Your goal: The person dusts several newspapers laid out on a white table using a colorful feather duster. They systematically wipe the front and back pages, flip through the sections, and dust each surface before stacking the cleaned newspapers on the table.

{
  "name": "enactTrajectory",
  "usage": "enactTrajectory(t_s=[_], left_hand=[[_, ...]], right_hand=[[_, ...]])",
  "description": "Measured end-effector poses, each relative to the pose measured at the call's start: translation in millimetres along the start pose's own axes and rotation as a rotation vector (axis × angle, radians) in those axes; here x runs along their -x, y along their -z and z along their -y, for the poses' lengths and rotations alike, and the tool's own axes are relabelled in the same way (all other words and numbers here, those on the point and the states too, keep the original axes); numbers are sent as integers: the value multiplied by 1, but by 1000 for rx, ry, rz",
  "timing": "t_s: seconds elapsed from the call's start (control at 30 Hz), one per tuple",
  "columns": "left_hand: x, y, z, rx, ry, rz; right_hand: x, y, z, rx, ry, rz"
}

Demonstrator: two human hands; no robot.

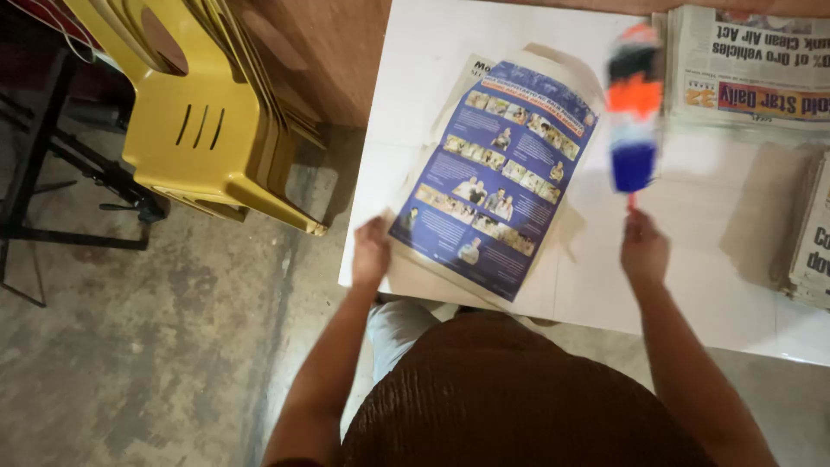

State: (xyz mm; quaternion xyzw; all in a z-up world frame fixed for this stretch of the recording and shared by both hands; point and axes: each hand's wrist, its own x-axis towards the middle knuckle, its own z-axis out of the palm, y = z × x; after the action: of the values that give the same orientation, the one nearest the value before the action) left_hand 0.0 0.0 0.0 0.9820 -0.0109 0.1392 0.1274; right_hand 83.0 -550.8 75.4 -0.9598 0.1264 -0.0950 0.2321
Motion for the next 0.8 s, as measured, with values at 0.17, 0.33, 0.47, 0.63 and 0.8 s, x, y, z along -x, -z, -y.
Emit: enactTrajectory(t_s=[0.17,0.33,0.47,0.63,0.8], left_hand=[[-47,5,23,-141,186,89],[-70,78,-63,-87,2,-31],[-57,65,-87,-166,41,541],[-101,35,-72,-173,44,381],[-223,3,-63,8,55,217]], right_hand=[[83,2,59,247,455,326],[80,-5,82,88,488,299],[42,-19,72,-101,246,150],[-1,-23,77,-399,-114,230],[-33,-69,109,-929,-160,418]])
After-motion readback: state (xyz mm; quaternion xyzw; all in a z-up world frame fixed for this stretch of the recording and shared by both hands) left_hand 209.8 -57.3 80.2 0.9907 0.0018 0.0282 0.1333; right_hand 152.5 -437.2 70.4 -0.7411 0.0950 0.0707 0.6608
